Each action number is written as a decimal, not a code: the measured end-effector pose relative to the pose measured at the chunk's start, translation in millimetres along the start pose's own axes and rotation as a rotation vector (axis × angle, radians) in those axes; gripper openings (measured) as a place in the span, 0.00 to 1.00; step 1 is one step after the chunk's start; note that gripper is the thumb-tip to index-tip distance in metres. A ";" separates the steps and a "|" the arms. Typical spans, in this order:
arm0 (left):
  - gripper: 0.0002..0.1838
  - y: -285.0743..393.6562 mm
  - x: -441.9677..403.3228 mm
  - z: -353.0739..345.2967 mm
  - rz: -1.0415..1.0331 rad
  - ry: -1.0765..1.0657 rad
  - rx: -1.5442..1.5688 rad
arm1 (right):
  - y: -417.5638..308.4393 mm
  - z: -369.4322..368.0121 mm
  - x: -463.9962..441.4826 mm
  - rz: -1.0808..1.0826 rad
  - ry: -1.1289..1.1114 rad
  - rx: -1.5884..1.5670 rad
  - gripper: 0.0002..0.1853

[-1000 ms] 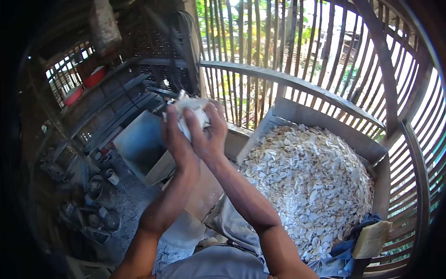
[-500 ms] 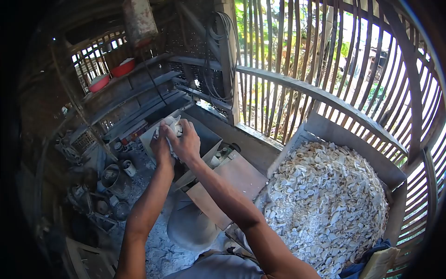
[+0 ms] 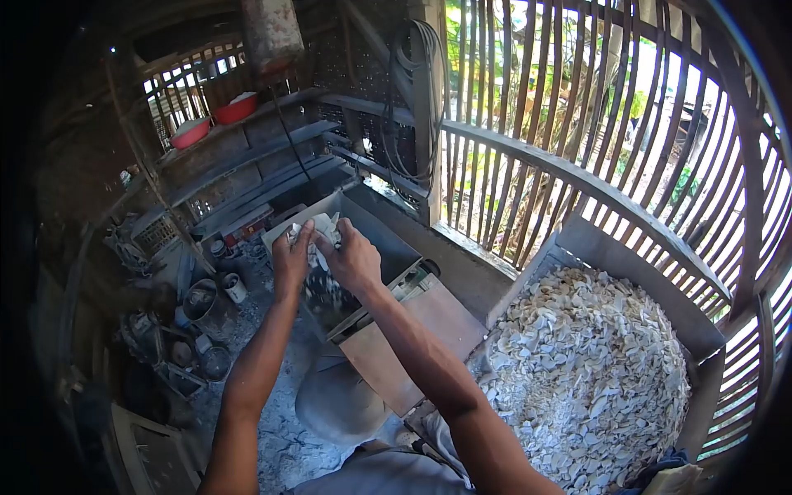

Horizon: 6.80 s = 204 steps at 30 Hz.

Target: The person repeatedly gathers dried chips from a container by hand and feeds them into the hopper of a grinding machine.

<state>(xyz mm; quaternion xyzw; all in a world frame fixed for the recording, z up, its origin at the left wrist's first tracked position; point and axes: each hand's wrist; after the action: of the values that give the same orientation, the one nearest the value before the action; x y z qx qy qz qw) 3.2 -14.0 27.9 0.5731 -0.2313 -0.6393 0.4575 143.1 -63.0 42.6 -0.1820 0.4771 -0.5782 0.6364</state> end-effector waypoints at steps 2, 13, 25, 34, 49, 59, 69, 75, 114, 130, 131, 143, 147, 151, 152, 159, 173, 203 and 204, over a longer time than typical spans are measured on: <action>0.24 -3.2 1.0 -1.6 -0.001 0.018 -0.002 | 9.3 -9.1 -1.4 0.071 0.048 -0.004 0.26; 0.10 -14.2 2.3 1.3 -0.034 -0.017 0.016 | 17.6 -15.9 -3.2 0.186 0.081 -0.055 0.20; 0.12 -5.7 7.6 1.8 0.081 -0.103 0.193 | 10.3 -13.6 -0.2 0.119 0.114 -0.040 0.17; 0.12 1.6 9.6 10.6 0.179 -0.157 0.077 | -1.7 -13.2 3.1 0.047 0.065 -0.051 0.17; 0.15 -41.7 0.1 35.6 0.060 -0.168 -0.094 | -3.6 -44.1 9.0 0.135 0.156 -0.110 0.14; 0.16 -68.3 -12.4 38.7 -0.106 -0.306 -0.062 | -8.1 -37.7 11.7 0.181 0.136 0.037 0.30; 0.15 -88.2 -27.2 32.8 -0.148 -0.352 -0.137 | 8.3 24.6 53.6 0.272 0.386 -0.062 0.40; 0.16 24.0 41.4 37.0 -0.458 0.027 -0.227 | 86.6 146.7 227.4 -0.023 0.852 0.062 0.32; 0.47 67.8 412.6 -268.3 0.081 -1.175 0.556 | 195.9 210.3 437.1 -0.624 0.426 0.702 0.65; 0.31 90.8 432.9 -275.2 0.762 -0.698 0.705 | 200.4 196.1 394.8 -0.592 0.837 0.217 0.31; 0.29 96.1 432.3 -276.3 0.844 -0.627 0.717 | 206.4 193.5 391.6 -0.547 0.927 0.123 0.26; 0.21 144.9 410.5 -257.7 0.648 -0.583 0.814 | 166.3 207.9 365.0 -0.441 1.095 -0.378 0.14; 0.20 148.9 395.5 -250.9 0.588 -0.551 0.900 | 154.4 207.2 351.2 -0.386 1.069 -0.305 0.14; 0.20 167.8 365.2 -237.0 0.534 -0.486 0.936 | 132.8 211.0 322.1 -0.312 1.019 -0.366 0.14; 0.21 173.8 354.3 -231.3 0.502 -0.471 0.930 | 127.5 211.7 313.1 -0.290 1.000 -0.371 0.14; 0.23 187.8 267.5 -198.0 0.271 -0.310 0.883 | 79.6 204.1 228.1 -0.050 0.858 -0.366 0.15; 0.21 165.3 44.6 -54.8 0.092 0.194 0.962 | -62.1 71.1 10.5 0.307 0.482 -0.754 0.17; 0.23 6.3 -9.4 -3.3 0.278 -0.017 0.258 | -11.0 -23.6 -14.7 -0.015 0.025 0.036 0.25; 0.22 3.8 -9.8 -2.2 0.290 -0.055 0.270 | -11.0 -23.3 -14.2 -0.009 0.022 0.039 0.24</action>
<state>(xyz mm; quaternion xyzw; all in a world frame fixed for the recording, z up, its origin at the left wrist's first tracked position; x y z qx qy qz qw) 5.8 -6.9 35.6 0.5724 -0.4073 -0.5452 0.4574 119.7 -45.5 45.7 -0.1654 0.4718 -0.5923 0.6319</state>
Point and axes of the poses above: each hand's wrist, its own x-axis away from the middle knuckle, its own z-axis out of the back of the hand, y = z × x, and after that the axes turned 1 degree about -x, right-handed
